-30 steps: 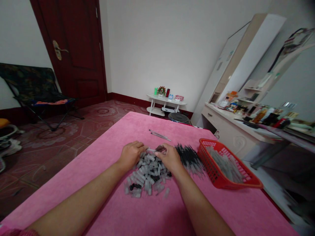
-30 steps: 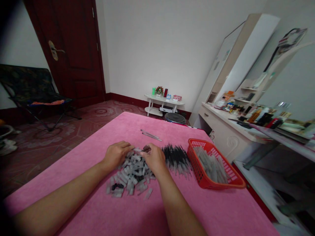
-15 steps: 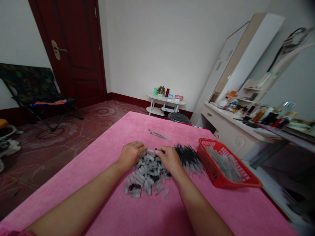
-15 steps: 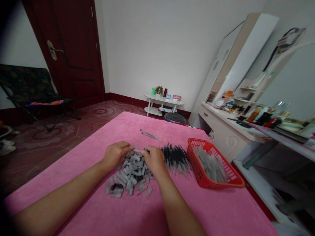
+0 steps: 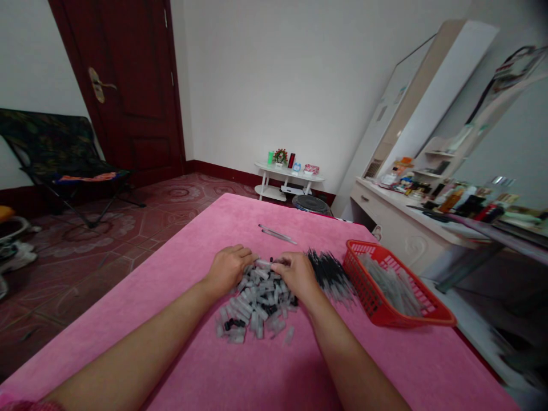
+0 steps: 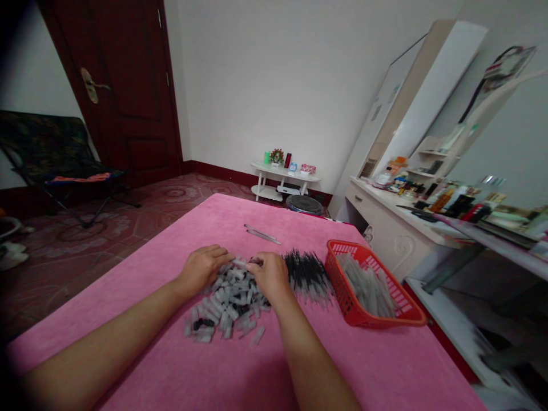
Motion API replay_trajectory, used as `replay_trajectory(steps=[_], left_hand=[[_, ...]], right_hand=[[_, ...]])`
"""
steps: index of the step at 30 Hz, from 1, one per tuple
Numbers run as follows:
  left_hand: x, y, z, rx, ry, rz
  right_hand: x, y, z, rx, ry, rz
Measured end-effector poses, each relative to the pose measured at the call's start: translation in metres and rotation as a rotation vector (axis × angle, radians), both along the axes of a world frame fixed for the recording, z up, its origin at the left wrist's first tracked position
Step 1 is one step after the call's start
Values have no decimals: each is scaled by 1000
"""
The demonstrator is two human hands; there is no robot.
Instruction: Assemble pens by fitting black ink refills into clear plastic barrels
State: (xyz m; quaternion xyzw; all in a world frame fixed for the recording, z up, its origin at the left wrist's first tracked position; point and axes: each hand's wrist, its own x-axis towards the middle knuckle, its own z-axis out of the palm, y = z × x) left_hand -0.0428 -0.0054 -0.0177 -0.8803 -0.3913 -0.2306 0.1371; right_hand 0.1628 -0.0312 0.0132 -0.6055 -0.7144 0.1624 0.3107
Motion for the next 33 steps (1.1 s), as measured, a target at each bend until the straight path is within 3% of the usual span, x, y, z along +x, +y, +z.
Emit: replay_trajectory(steps=[12,18,22,27,33], left_hand=[[4,-3,8,-99,13,-95],[-3,2,6,-182,-89,1],[-7,6,1,-128,-128,61],[-5,6,-2,-27,-116,-2],[-4,3,0,41,-90,-54]], right_hand=[[7,-2,12,80,-209,111],[24,5,10,84,-81,99],[26,8,4,73,3,53],[8,3,-2,32,62,127],[-2,-2,-3,91,27,77]])
